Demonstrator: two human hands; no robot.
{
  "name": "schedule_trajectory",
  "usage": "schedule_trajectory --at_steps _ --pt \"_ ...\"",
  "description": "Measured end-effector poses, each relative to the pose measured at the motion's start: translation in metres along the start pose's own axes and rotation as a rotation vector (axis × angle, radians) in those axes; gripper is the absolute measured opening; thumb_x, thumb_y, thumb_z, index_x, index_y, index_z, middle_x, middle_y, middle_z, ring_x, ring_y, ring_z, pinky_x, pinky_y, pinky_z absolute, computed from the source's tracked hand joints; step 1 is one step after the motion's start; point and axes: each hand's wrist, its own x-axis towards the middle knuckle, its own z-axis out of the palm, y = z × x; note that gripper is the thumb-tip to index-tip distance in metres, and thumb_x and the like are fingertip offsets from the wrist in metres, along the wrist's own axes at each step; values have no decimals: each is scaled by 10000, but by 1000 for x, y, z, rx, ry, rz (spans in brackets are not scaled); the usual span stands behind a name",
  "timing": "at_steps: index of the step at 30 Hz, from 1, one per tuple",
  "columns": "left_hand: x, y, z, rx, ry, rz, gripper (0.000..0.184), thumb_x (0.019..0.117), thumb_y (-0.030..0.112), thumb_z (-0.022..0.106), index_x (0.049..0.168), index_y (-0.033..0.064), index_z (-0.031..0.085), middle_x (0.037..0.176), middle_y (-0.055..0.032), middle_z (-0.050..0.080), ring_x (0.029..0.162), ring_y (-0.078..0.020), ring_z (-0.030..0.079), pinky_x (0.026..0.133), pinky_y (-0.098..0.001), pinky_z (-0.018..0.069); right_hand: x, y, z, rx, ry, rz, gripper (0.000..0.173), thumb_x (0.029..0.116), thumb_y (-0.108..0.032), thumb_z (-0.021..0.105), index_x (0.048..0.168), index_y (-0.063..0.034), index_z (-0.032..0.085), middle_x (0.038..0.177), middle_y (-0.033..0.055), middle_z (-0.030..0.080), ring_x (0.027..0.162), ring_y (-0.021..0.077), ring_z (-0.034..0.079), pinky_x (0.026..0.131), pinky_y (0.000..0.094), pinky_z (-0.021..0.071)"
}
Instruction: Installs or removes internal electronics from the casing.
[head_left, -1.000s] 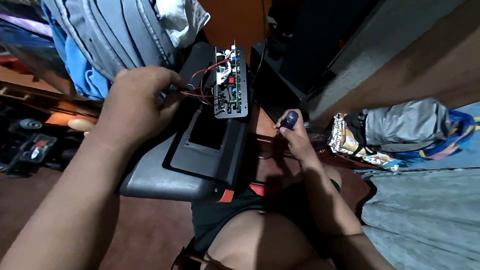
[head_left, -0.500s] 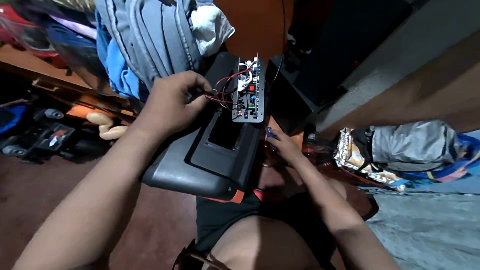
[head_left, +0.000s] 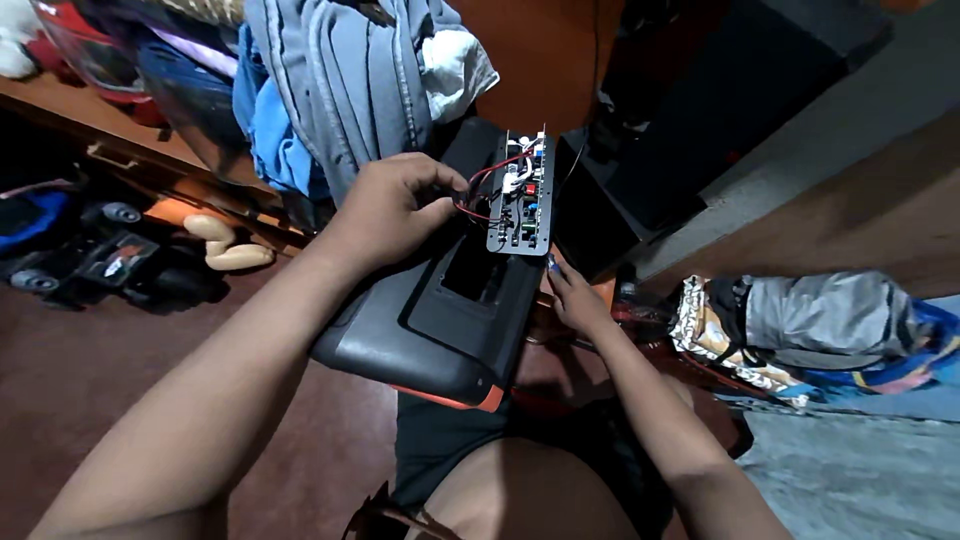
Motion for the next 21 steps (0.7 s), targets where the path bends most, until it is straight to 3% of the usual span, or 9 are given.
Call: schedule_trajectory --at_steps 3,6,8,11,15,18,21 --pt "2 3 -1 -3 -13 12 169 981 165 642 1100 116 751 1104 -38 717 994 -72 673 922 -278 551 -1 -7 1 -30 73 97 651 942 -64 644 1558 -156 454 1660 141 326 1367 363 542 966 547 565" --pt "7 4 -3 16 -41 9 174 990 183 642 1112 128 754 1096 -33 715 996 -80 671 922 -293 545 -3 -14 -2 -48 117 105 662 921 -76 675 1546 -149 469 1621 202 369 1433 367 473 1067 530 508" --pt "10 2 -2 10 -56 17 175 1000 200 646 1113 122 754 1098 -41 715 1023 -94 669 946 -307 537 -7 -16 -10 -43 185 93 544 934 -113 668 1467 -100 557 1553 210 464 1406 366 503 1078 539 495" --pt "17 0 0 -18 -72 2 162 1003 205 652 1094 121 757 1089 -37 715 1021 -88 668 939 -306 540 -19 -23 -45 -13 501 33 291 973 -176 633 1205 -13 700 1257 198 679 1164 380 666 941 572 562" --pt "25 -1 1 -47 -101 -11 174 1009 219 641 1083 107 752 1099 -52 704 1037 -109 652 947 -327 516 -37 -71 -141 111 975 -315 163 961 -106 646 1012 35 710 1003 173 714 916 248 714 797 369 609" --pt "30 1 3 -58 -116 -27 176 1011 240 647 1060 104 747 1115 -49 702 1047 -108 651 953 -333 519 -29 -117 -204 186 907 -623 148 951 -89 657 995 39 715 950 161 712 853 190 697 747 316 596" --pt "35 2 3 -60 -115 -27 189 1012 247 648 1046 85 739 1119 -60 699 1044 -121 651 951 -342 517 -2 -150 -241 4 578 -724 262 969 -218 670 1142 -28 719 1026 130 718 913 246 701 771 424 592"
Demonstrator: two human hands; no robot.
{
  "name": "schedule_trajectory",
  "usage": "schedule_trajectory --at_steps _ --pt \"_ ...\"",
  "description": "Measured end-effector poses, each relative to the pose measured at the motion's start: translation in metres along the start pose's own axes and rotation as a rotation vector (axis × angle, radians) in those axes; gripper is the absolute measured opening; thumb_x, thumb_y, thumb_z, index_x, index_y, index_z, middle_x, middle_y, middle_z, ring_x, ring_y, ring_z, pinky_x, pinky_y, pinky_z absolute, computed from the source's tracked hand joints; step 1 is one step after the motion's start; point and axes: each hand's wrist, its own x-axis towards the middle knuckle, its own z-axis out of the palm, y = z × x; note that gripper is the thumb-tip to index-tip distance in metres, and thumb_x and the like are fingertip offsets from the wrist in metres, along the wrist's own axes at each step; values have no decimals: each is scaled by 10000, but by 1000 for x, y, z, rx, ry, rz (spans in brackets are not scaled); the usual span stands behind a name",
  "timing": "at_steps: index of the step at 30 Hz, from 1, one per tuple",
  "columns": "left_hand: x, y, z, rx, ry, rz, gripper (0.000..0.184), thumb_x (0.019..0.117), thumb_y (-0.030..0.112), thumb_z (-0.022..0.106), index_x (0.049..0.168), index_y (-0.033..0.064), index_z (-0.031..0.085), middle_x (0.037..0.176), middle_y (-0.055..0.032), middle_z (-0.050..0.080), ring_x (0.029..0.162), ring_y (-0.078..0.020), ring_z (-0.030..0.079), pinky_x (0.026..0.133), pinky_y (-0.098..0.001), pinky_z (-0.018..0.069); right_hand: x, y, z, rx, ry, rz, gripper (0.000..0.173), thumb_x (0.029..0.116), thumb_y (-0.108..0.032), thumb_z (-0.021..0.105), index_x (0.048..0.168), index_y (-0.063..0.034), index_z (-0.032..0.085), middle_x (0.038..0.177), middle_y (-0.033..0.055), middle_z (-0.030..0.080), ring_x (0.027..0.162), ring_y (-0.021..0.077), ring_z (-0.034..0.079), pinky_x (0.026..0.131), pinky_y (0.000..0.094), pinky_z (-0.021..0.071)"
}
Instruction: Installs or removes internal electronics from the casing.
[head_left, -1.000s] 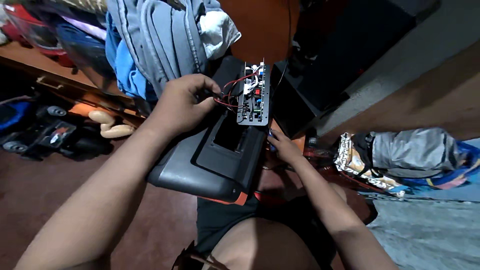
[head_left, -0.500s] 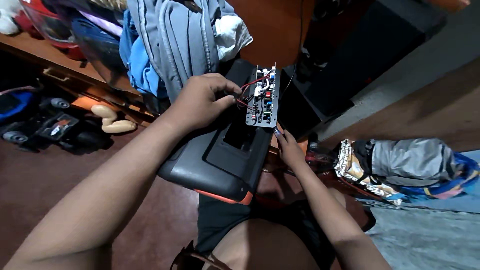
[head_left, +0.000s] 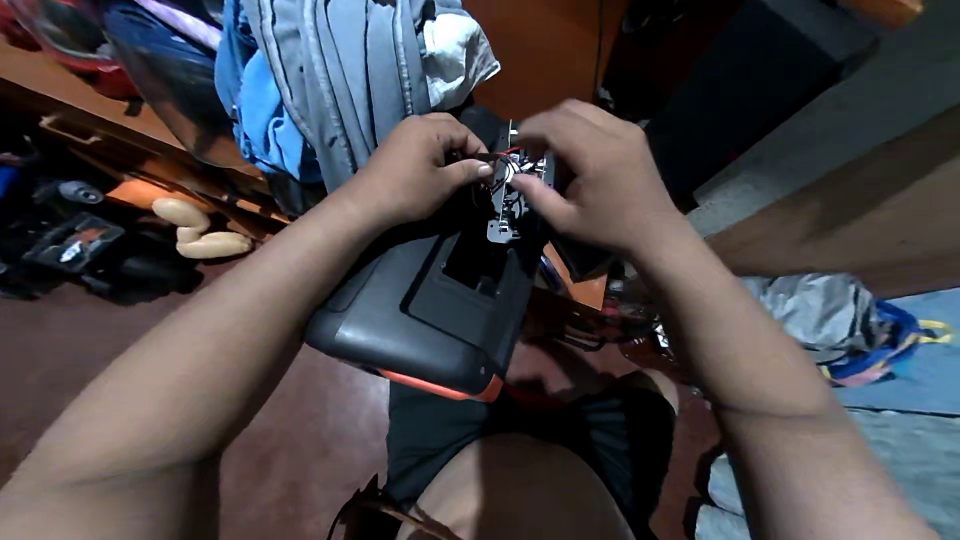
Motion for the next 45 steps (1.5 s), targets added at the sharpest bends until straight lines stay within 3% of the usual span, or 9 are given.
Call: schedule_trajectory --at_steps 3,8,18,24,31,34,36,40,45 --pt "1 0 -1 3 31 16 178 1008 214 645 1029 60 731 1103 -86 693 1039 -144 650 947 -354 516 36 5 1 -30 -285 -39 230 963 -207 663 1128 -56 714 1044 129 702 983 287 691 837 476 568" --pt "-5 -3 2 -65 69 -26 160 1000 180 653 1099 78 725 1160 -77 692 1014 -109 662 931 -310 536 55 16 -3 -10 -407 31 177 960 -112 650 1096 -39 738 1051 140 720 952 256 695 895 437 556" --pt "-8 0 6 -60 133 -95 164 1015 196 644 1110 74 699 1000 -40 705 861 -64 666 834 -273 557 55 20 -1 28 -422 181 154 1003 -150 611 1056 -73 733 983 68 723 876 154 683 835 367 550" --pt "-13 -7 6 -138 125 -38 129 981 195 686 1057 97 719 981 -7 704 805 -15 643 764 -216 547 43 24 8 29 -290 -8 138 981 -119 624 1038 -60 735 1018 107 688 935 228 675 828 420 565" --pt "-14 -12 9 -43 231 162 137 936 159 699 934 31 746 996 -97 709 975 -133 659 914 -297 526 30 32 20 -74 -66 -255 177 1016 -93 576 971 -56 743 1009 119 718 980 284 678 806 401 558" --pt "-15 -12 9 98 255 245 166 946 170 662 939 30 752 1011 -133 730 1030 -259 669 963 -472 476 28 33 22 -94 -53 -303 183 1016 -89 568 926 -49 722 995 124 717 942 299 666 777 423 532" --pt "-15 -12 8 201 252 285 184 956 178 641 946 33 753 1028 -146 740 1031 -318 675 931 -542 456 28 32 19 -69 -114 -286 169 1010 -139 590 940 -63 723 1024 117 717 973 301 659 806 448 512" --pt "-15 -12 7 336 268 351 174 957 162 628 926 23 729 1020 -155 742 954 -342 676 845 -528 459 31 29 13 55 -235 -173 244 941 -298 645 1024 -91 744 1003 77 725 1006 280 644 867 487 479" --pt "-15 -11 8 401 292 377 164 960 162 629 923 33 722 1002 -150 744 921 -341 680 808 -518 462 39 21 11 98 -331 -43 220 965 -235 639 1104 -106 750 1005 56 724 998 238 653 890 495 477"
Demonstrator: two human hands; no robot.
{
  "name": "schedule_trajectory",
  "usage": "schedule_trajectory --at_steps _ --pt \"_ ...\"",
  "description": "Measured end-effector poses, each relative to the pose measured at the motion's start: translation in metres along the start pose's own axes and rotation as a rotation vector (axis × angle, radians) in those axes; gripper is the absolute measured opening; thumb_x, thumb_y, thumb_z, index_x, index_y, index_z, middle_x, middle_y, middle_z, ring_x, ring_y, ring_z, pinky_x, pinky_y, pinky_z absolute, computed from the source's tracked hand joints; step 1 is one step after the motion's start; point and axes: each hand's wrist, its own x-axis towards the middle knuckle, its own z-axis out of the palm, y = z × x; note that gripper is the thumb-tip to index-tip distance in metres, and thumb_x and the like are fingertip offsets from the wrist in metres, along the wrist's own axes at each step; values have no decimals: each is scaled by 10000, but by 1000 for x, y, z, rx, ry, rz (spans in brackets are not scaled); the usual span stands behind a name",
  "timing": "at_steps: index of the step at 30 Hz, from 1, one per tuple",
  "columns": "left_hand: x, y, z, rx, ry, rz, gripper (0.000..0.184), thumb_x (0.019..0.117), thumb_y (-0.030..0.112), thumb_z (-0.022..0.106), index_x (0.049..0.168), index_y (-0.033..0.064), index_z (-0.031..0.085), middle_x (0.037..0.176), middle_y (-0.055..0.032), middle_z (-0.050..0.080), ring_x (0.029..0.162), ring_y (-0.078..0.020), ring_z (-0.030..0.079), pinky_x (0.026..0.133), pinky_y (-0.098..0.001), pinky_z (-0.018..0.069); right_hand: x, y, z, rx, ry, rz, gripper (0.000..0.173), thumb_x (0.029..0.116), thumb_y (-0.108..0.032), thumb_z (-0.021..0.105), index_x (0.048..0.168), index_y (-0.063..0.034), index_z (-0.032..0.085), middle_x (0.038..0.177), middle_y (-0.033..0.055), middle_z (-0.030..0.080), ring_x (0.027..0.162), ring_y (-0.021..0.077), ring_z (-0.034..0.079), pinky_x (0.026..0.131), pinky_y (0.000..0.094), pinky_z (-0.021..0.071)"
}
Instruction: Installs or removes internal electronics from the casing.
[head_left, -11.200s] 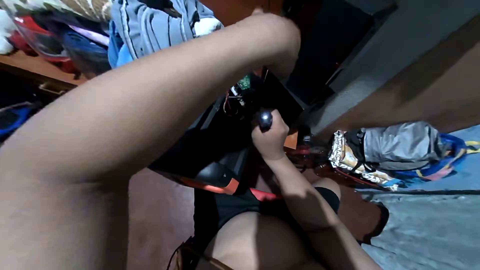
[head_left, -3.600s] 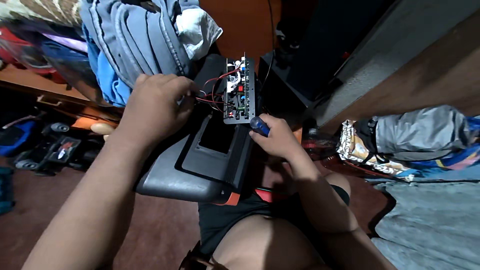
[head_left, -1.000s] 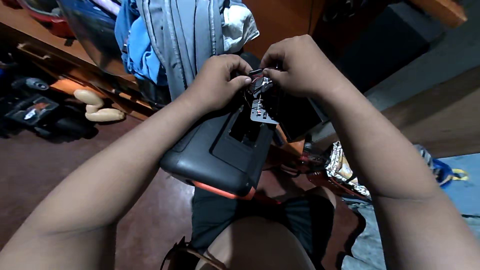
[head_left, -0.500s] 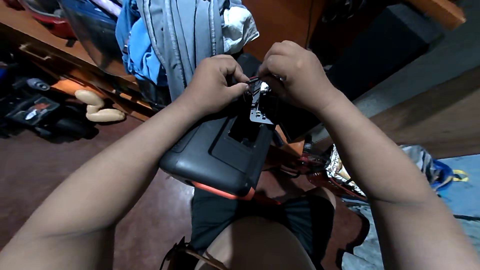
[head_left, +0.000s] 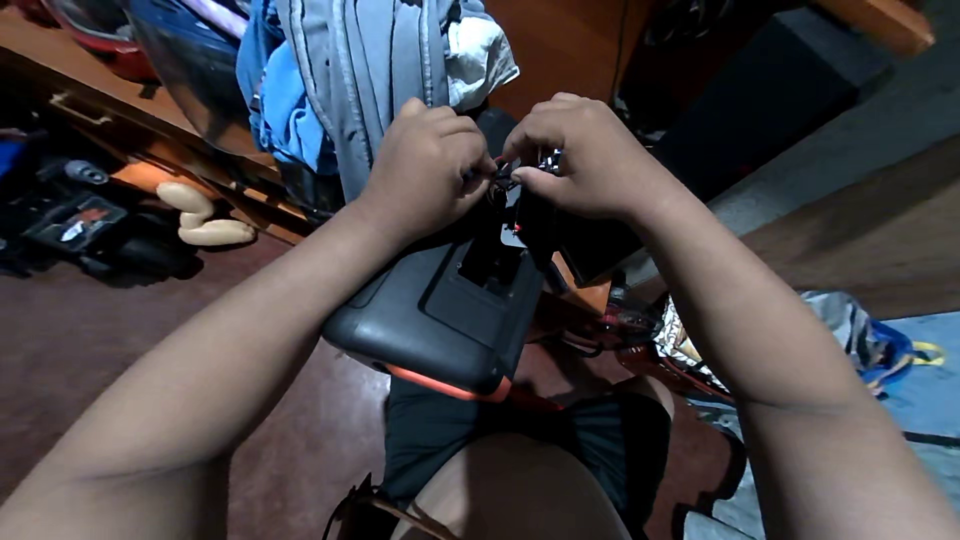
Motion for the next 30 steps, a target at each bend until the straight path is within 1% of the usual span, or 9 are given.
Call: schedule_trajectory --at_steps 5,8,11,15,18,20,24,28,30 --pt "0 2 0 11 25 4 149 969 168 639 954 50 730 1030 -141 750 930 -329 682 819 -509 459 6 -9 -6 19 -117 139 205 942 -187 660 1115 -133 754 1034 60 723 969 221 666 958 579 436" --pt "1 2 0 25 34 32 147 969 166 637 936 50 721 1018 -136 749 923 -328 681 800 -504 459 11 -18 -9 -2 -201 276 174 936 -210 674 1081 -151 751 1024 26 729 952 186 671 993 580 417" --pt "1 2 0 33 35 50 151 970 161 629 921 47 715 1009 -135 748 908 -328 678 789 -507 455 14 -24 -12 -14 -235 333 132 932 -204 689 1033 -136 739 943 28 720 906 199 660 939 579 424" --pt "0 2 -1 48 26 47 157 985 170 622 944 59 726 1019 -124 751 913 -321 679 793 -501 458 14 -28 -13 -31 -208 324 117 932 -198 688 1027 -140 725 932 20 721 922 199 665 959 603 397" --pt "1 3 -2 70 28 51 169 994 171 609 938 53 716 1007 -128 746 900 -327 673 785 -503 449 14 -30 -10 -40 -188 324 142 962 -273 648 984 -152 718 918 2 716 931 179 662 967 596 378" --pt "2 4 -2 92 27 51 174 991 171 604 927 47 708 1005 -136 744 889 -332 671 775 -504 448 15 -33 -8 -76 -198 325 174 994 -279 605 978 -141 710 966 20 707 994 196 649 978 593 360" --pt "1 3 -3 64 -13 9 185 981 206 610 989 60 722 1053 -130 747 943 -332 681 804 -510 463 14 -34 -3 -210 -185 254 208 1031 -257 565 1068 -100 696 1079 80 691 1127 267 616 1033 593 327" --pt "-1 -1 -3 -23 -65 -26 226 1017 235 582 1041 56 717 1093 -137 734 1009 -334 676 853 -521 469 10 -29 5 -316 -85 162 197 1033 -210 516 1067 -90 668 1073 85 675 1151 286 599 1102 609 273" --pt "-1 -1 -3 -48 -92 -49 247 1033 251 558 1036 50 704 1094 -141 725 1028 -331 671 875 -525 468 7 -24 11 -359 -2 94 217 1045 -192 473 1044 -79 658 1041 92 667 1129 293 604 1104 611 275"
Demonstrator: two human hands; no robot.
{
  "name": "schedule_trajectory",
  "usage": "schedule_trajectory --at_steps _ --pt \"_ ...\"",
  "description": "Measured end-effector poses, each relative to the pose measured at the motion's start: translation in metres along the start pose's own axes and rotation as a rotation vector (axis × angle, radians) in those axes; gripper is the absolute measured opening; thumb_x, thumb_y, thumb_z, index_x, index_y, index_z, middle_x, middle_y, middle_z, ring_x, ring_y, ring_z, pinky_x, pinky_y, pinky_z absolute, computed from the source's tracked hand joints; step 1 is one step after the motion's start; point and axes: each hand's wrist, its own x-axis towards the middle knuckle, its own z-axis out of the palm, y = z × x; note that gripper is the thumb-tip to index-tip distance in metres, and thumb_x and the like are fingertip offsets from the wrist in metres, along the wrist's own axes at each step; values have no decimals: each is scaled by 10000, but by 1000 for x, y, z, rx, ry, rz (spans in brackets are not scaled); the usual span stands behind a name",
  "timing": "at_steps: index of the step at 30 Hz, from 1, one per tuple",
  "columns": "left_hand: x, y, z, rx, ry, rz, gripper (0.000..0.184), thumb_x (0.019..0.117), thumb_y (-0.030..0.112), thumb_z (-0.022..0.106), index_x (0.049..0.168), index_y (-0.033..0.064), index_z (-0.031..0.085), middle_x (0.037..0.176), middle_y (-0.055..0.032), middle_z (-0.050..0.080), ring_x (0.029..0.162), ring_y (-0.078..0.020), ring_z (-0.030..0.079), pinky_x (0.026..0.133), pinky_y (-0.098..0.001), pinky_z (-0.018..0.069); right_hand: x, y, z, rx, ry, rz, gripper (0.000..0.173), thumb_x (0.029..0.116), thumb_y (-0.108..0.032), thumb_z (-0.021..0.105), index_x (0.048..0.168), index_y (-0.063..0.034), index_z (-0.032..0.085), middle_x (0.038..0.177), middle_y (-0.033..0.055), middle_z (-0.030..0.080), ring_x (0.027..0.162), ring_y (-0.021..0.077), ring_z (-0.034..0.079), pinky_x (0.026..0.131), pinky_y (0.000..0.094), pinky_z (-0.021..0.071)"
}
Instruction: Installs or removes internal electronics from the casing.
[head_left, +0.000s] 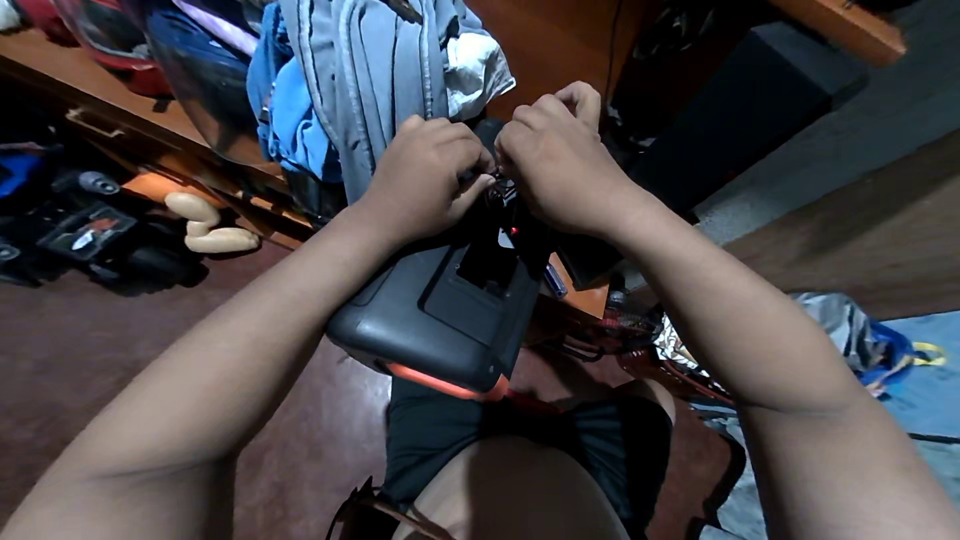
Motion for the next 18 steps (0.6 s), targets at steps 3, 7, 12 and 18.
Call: schedule_trajectory --at_steps 3,7,12,18 --pt "0 1 0 -18 -26 -32 279 1032 256 530 1026 35 700 1099 -153 720 1058 -337 665 901 -536 462 -2 1 9 -43 121 -64 229 1057 -183 451 1022 -80 653 1016 98 657 1114 303 597 1093 600 281" --pt "2 3 1 -71 -25 -87 310 1035 267 510 1027 30 709 1094 -153 724 1068 -328 668 939 -551 456 -6 2 20 -113 264 -129 241 1070 -173 443 1002 -84 656 1007 103 651 1131 313 581 1089 565 292" --pt "0 0 4 -193 -21 -140 311 1038 249 497 1012 45 730 1071 -116 731 1083 -241 673 1002 -489 475 -12 6 31 -310 420 -299 222 1062 -107 456 1017 -90 673 998 100 664 1109 293 587 1082 488 321" --pt "0 3 4 -270 -40 -235 274 1033 211 501 967 55 716 1006 -85 706 998 -164 663 910 -379 518 -13 12 32 -416 424 -421 232 1047 -38 452 1075 -95 675 1044 96 668 1114 281 578 1071 453 326"
